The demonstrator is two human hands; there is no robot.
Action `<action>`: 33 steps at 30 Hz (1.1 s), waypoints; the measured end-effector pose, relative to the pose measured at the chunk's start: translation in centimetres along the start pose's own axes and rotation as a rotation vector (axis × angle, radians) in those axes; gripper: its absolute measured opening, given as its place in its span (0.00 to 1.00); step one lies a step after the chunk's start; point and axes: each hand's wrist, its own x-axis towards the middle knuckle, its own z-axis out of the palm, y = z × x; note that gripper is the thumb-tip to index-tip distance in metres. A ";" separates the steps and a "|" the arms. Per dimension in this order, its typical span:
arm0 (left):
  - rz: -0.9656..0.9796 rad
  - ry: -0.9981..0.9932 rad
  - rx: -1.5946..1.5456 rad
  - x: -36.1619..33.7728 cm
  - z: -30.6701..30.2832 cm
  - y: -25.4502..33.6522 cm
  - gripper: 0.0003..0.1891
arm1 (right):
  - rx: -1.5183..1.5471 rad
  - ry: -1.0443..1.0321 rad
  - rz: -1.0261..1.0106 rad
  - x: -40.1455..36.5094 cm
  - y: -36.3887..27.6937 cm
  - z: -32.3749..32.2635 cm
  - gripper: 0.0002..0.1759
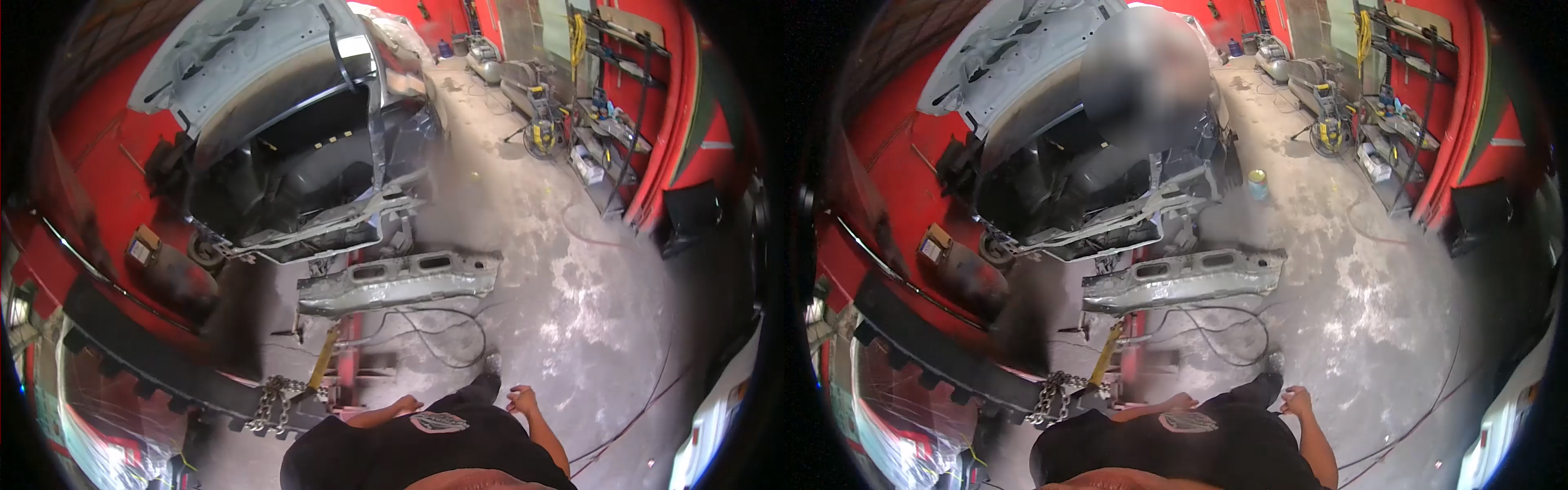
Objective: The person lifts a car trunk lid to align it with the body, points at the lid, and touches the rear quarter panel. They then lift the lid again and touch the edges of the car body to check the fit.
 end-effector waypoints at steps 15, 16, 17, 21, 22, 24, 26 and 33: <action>0.268 0.251 -0.447 34.4 -33.3 38.5 0.26 | 0.230 0.190 0.438 24.4 -11.8 -34.6 0.08; 0.281 0.295 -0.439 35.7 -33.6 39.4 0.26 | 0.306 0.062 0.542 27.1 -12.0 -36.4 0.09; 0.294 0.340 -0.430 37.7 -33.3 39.9 0.27 | 0.282 0.045 0.537 29.5 -13.2 -38.2 0.09; 0.318 0.392 -0.213 42.9 -30.4 36.3 0.31 | -0.564 -0.165 -0.231 39.3 -19.3 -45.2 0.07; 0.176 0.474 -0.160 44.9 -27.6 33.9 0.33 | -0.667 -0.204 -0.333 41.4 -22.0 -47.1 0.07; -0.124 0.398 -0.137 43.8 -24.9 33.1 0.31 | -0.497 -0.128 -0.042 45.8 -28.9 -50.8 0.10; -0.056 0.257 0.100 42.2 -24.8 34.9 0.30 | -0.277 0.067 0.182 51.6 -34.5 -55.6 0.12; -0.092 0.320 -0.418 46.6 -27.8 43.3 0.26 | -0.638 0.047 -0.277 70.0 -56.6 -53.7 0.17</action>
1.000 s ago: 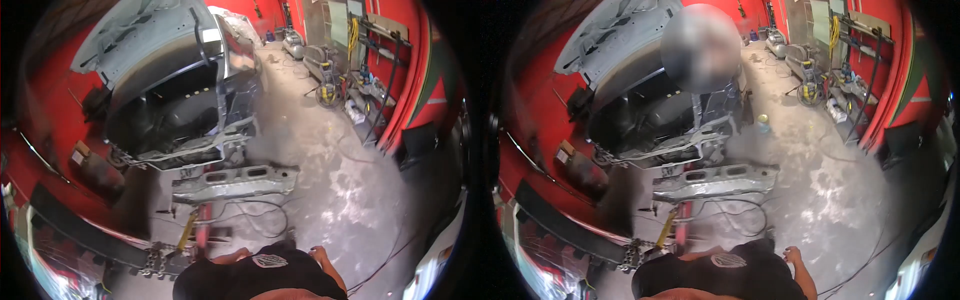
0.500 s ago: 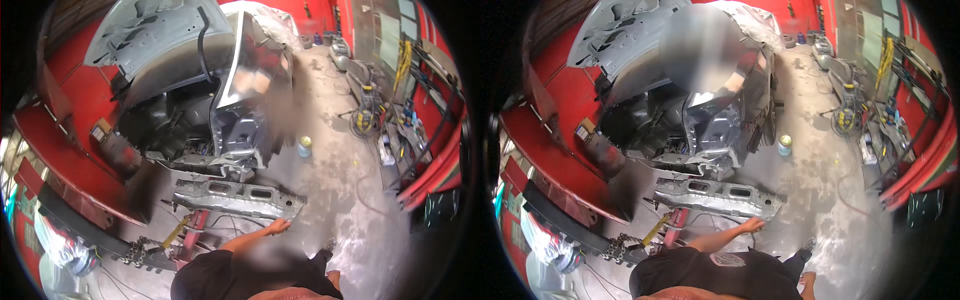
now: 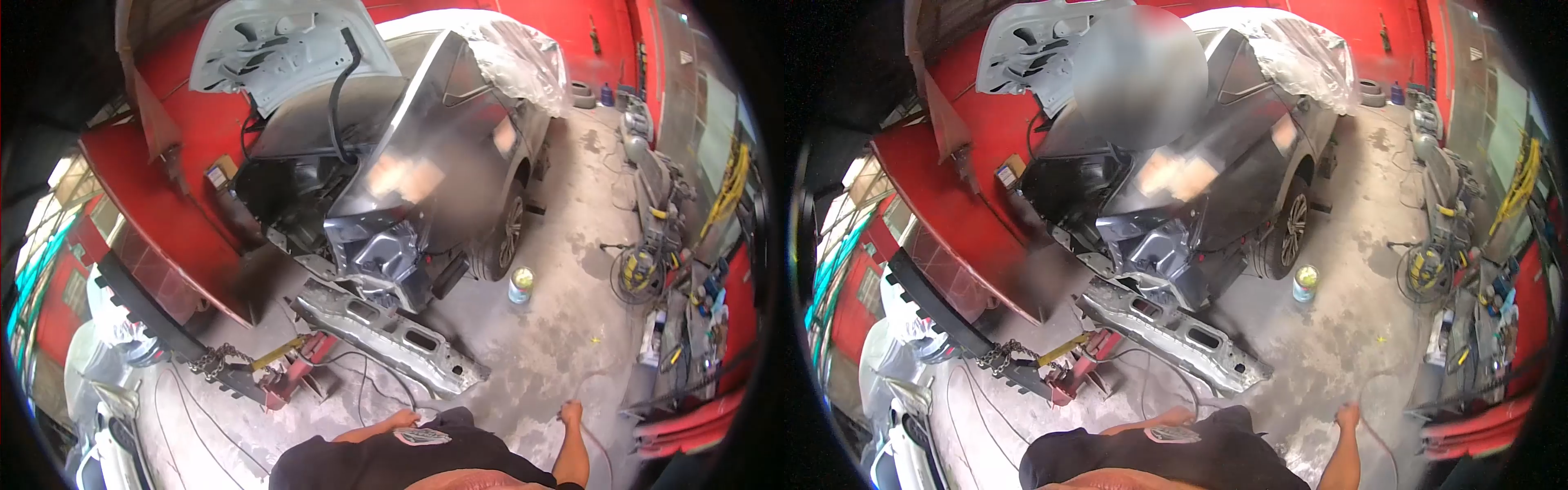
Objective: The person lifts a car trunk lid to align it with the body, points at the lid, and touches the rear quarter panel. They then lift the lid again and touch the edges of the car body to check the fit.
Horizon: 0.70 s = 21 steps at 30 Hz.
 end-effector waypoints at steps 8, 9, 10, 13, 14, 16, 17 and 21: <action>-0.098 0.279 -0.974 11.4 -16.1 19.3 0.26 | 0.027 -0.407 -0.532 7.7 -33.4 11.0 0.20; 0.071 0.262 -0.995 13.3 -19.4 20.3 0.27 | -0.061 -0.388 -0.688 7.8 -37.7 11.2 0.20; 0.091 0.311 -0.970 12.3 -23.7 24.7 0.28 | -0.145 -0.369 -0.842 8.0 -42.0 11.5 0.21; 0.381 0.339 -0.972 10.1 -35.1 33.4 0.30 | -0.040 -0.251 -1.162 6.3 -56.9 7.8 0.20; 0.514 0.387 -0.871 8.7 -38.7 35.7 0.33 | 0.031 -0.233 -1.208 5.7 -61.7 6.5 0.19; 0.607 0.473 -0.808 5.6 -45.2 40.6 0.32 | 0.143 -0.109 -1.324 6.7 -68.9 5.8 0.17; 0.653 0.526 -0.770 5.0 -48.4 41.6 0.33 | 0.149 -0.078 -1.362 6.1 -72.3 4.9 0.16; 0.868 0.852 -0.585 2.7 -60.4 46.1 0.38 | 0.156 0.112 -1.602 6.0 -83.4 3.9 0.18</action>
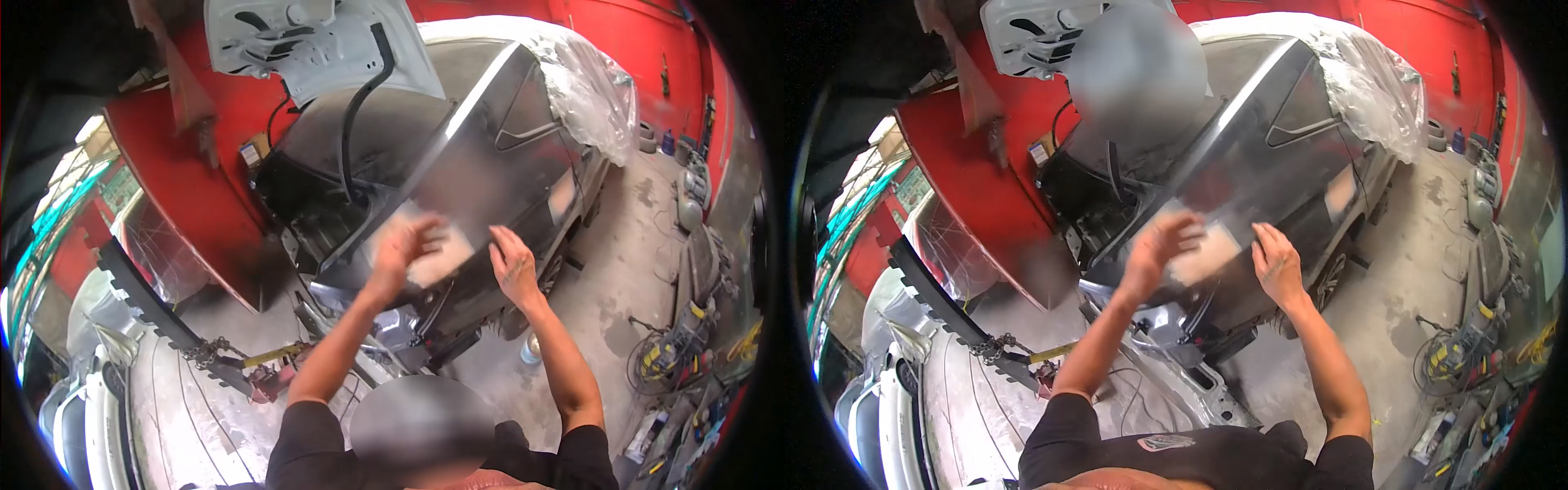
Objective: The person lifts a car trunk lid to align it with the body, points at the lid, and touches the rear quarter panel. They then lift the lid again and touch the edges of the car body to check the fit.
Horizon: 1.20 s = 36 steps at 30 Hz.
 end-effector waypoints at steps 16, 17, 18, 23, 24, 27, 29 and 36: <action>0.629 0.499 0.197 37.9 -15.2 20.7 0.48 | 0.016 -0.191 -0.354 11.8 12.5 9.0 0.37; 0.650 0.566 0.186 39.5 -15.5 21.8 0.48 | 0.042 -0.193 -0.366 11.9 12.9 9.1 0.36; 0.684 0.654 0.142 41.2 -16.0 22.6 0.46 | 0.062 -0.202 -0.369 11.9 13.1 9.0 0.36; 0.851 0.683 0.171 47.6 -13.8 22.5 0.39 | 0.126 -0.204 -0.389 12.0 13.7 9.1 0.35; 0.834 0.583 0.132 48.6 -13.8 22.0 0.39 | 0.122 -0.214 -0.390 12.0 13.7 9.1 0.35; 0.785 0.681 0.059 51.5 -12.2 18.7 0.38 | 0.116 -0.234 -0.427 12.1 13.8 9.0 0.34; 0.818 0.604 0.174 52.4 -11.1 16.4 0.36 | 0.132 -0.229 -0.442 12.2 13.9 8.8 0.33; 0.750 0.662 0.121 51.2 -12.1 17.8 0.31 | 0.179 -0.215 -0.467 11.9 14.2 9.1 0.31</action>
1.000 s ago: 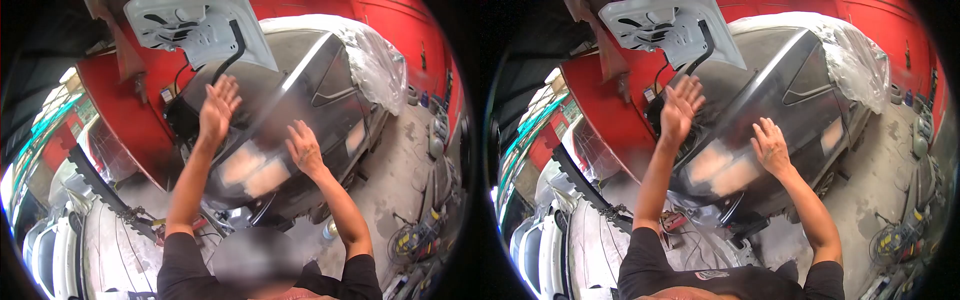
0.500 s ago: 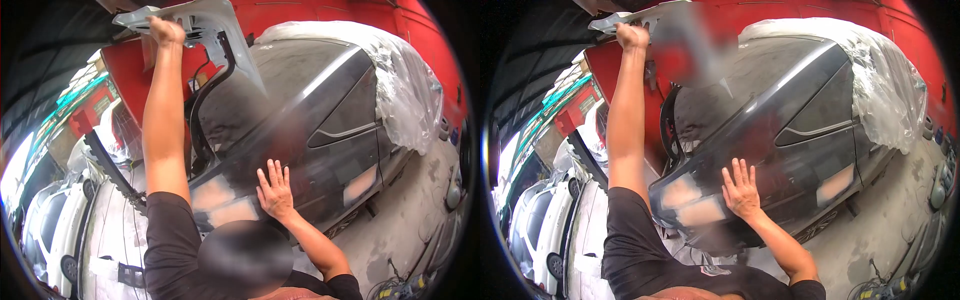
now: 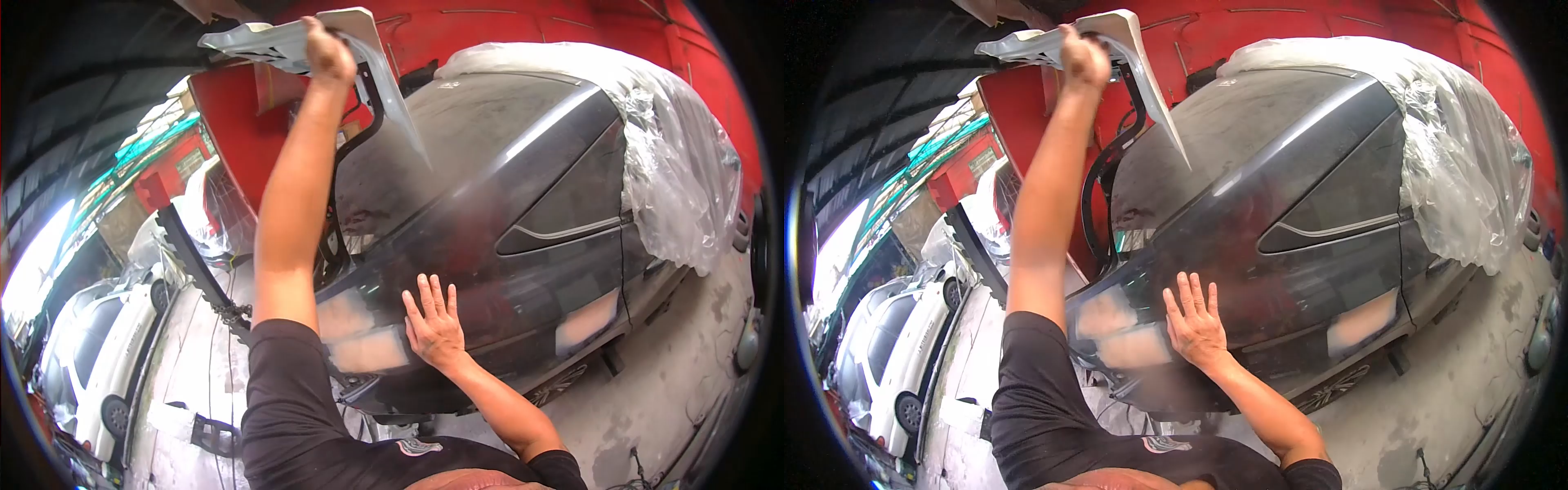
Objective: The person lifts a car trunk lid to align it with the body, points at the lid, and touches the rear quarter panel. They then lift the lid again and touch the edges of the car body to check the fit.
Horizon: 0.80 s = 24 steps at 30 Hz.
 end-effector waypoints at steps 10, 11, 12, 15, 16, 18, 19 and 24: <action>0.018 0.062 -0.027 3.7 -3.3 6.0 0.40 | 0.023 0.036 -0.019 -0.2 0.6 -0.5 0.29; -0.038 0.002 -0.083 3.1 -2.5 6.1 0.47 | 0.027 0.039 -0.015 -0.2 0.6 -0.5 0.29; -0.118 0.008 -0.040 2.6 -1.5 5.7 0.47 | 0.022 0.051 -0.015 -0.2 0.6 -0.4 0.28; -0.201 -0.127 0.042 -3.1 3.2 4.7 0.46 | 0.041 0.056 -0.010 -0.2 0.5 -0.4 0.27; -0.227 -0.224 0.017 -4.9 3.3 4.5 0.46 | 0.054 0.064 0.002 -0.1 0.4 -0.4 0.27; -0.252 -0.360 0.225 -8.9 5.1 4.1 0.45 | 0.059 0.055 0.002 -0.1 0.4 -0.6 0.27; -0.224 -0.412 0.481 -10.2 5.1 3.6 0.42 | 0.057 0.045 0.010 -0.1 0.4 -0.6 0.27; -0.109 -1.080 0.674 -28.2 8.6 5.6 0.37 | 0.055 0.062 0.029 -0.1 0.3 -0.5 0.26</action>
